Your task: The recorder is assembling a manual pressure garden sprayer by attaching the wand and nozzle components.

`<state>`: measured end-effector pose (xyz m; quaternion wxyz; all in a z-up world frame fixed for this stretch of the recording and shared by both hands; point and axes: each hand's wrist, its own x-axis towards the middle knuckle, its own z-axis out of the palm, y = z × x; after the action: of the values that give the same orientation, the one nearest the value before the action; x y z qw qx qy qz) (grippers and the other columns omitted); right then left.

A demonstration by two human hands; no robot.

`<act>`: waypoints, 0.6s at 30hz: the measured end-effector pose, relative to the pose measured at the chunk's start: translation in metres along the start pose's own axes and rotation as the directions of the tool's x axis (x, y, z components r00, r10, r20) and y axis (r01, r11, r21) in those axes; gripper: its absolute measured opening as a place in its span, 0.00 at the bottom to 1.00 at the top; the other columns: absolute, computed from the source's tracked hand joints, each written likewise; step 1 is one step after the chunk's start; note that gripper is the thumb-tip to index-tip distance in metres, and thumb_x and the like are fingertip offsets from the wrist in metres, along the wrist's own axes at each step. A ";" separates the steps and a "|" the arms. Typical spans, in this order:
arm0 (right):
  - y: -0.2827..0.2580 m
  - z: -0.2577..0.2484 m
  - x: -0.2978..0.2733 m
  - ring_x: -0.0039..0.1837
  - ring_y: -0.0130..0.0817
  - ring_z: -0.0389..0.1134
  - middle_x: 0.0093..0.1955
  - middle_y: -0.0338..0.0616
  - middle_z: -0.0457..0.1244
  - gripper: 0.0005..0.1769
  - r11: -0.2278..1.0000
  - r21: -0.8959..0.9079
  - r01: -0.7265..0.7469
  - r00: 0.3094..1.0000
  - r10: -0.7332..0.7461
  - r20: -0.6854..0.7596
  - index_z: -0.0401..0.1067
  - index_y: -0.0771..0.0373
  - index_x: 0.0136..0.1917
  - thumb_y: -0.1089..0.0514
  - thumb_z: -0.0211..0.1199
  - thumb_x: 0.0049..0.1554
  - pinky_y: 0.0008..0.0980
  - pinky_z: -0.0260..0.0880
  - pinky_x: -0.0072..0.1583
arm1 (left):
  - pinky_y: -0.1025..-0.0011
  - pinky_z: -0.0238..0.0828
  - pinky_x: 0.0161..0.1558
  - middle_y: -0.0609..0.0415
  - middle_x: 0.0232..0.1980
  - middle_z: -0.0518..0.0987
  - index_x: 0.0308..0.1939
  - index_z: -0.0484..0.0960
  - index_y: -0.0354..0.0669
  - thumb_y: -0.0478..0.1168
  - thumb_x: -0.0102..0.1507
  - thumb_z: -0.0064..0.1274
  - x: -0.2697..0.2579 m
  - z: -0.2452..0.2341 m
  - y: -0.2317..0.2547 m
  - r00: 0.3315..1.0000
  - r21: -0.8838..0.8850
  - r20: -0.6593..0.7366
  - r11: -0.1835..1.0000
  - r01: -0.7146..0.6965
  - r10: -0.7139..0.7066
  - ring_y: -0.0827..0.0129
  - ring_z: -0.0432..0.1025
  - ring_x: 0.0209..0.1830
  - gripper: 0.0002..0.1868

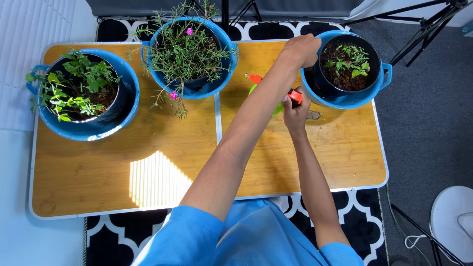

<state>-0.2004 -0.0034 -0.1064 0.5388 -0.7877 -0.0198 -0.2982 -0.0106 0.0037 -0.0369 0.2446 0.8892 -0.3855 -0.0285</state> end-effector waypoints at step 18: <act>0.007 -0.006 0.011 0.33 0.32 0.59 0.30 0.44 0.57 0.21 0.993 -0.111 0.044 0.999 -0.042 0.017 0.60 0.66 0.40 0.52 0.67 0.62 0.34 0.59 0.39 | 0.53 0.75 0.40 0.42 0.39 0.83 0.34 0.85 0.40 0.42 0.56 0.59 -0.017 -0.019 0.014 0.951 0.045 -0.288 0.994 -0.100 0.109 0.46 0.79 0.39 0.09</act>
<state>-0.1914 -0.0148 -0.1057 0.4875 -0.8180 -0.0241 -0.3045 -0.0272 0.0154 -0.0165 0.2862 0.8657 -0.3924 0.1212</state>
